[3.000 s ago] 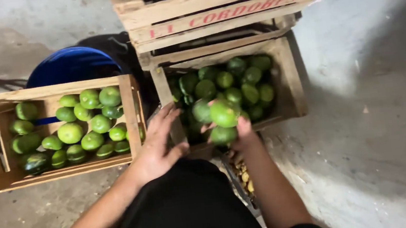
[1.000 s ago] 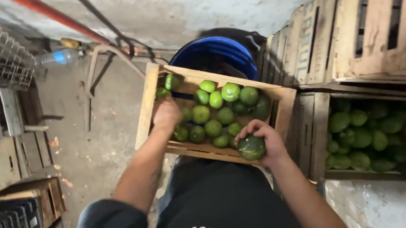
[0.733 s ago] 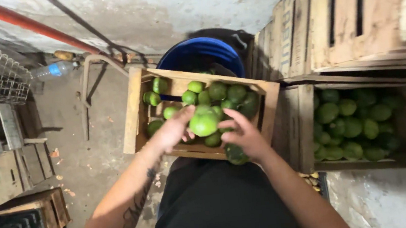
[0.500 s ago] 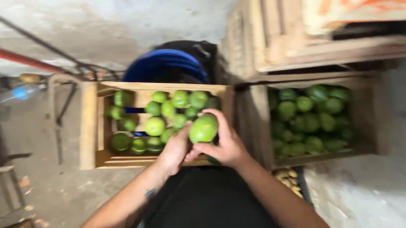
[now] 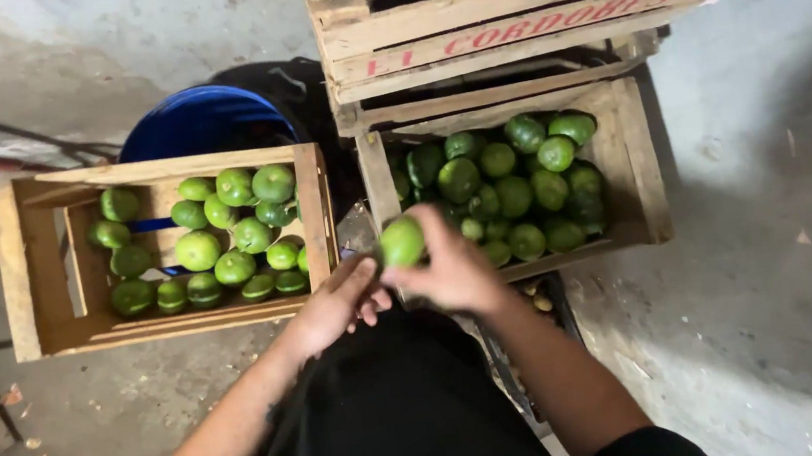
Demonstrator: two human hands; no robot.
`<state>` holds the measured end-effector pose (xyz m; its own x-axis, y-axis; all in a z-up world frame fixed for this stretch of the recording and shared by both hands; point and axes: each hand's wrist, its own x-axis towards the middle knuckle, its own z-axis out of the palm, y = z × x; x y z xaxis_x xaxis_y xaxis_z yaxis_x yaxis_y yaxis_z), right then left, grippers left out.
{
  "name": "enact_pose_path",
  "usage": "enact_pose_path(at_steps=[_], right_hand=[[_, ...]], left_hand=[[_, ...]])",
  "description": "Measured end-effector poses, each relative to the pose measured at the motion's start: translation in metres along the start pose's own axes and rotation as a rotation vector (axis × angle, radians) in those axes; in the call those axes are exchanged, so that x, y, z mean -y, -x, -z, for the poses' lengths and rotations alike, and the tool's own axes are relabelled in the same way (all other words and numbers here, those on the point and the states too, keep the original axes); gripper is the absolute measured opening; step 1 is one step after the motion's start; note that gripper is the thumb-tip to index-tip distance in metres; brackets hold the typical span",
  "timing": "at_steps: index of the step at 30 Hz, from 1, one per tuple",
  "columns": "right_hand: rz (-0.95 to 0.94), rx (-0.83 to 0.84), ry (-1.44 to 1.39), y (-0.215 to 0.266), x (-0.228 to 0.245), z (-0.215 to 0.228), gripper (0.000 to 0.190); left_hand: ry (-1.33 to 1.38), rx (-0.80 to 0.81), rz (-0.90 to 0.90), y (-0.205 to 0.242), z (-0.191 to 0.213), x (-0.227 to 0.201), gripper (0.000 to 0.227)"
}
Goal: The person transfers green limes from a wooden crate into a blue bucket, handling them one by one or in small handfuls. The person repeatedly reaches into the crate, picks up limes, and places them into the bucket until the crate is nearly empty.
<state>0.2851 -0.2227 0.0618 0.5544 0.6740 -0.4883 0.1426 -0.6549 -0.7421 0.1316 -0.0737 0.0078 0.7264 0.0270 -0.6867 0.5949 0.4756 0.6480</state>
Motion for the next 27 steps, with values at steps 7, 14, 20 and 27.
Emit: enact_pose_path(at_steps=[7, 14, 20, 27], right_hand=[[-0.101, -0.292, -0.345, -0.077, -0.089, 0.023, 0.061], [-0.063, 0.111, 0.2, -0.108, -0.157, -0.015, 0.046], [0.014, -0.182, 0.053, -0.108, -0.173, -0.024, 0.038], [0.123, -0.485, 0.272, -0.148, -0.137, -0.022, 0.051]], left_hand=[[-0.054, -0.219, -0.145, -0.007, 0.015, 0.039, 0.036], [-0.081, -0.391, -0.016, 0.035, 0.038, 0.078, 0.036], [-0.029, -0.476, -0.09, 0.058, 0.076, 0.107, 0.033], [-0.141, -0.512, -0.026, 0.067, 0.135, 0.104, 0.033]])
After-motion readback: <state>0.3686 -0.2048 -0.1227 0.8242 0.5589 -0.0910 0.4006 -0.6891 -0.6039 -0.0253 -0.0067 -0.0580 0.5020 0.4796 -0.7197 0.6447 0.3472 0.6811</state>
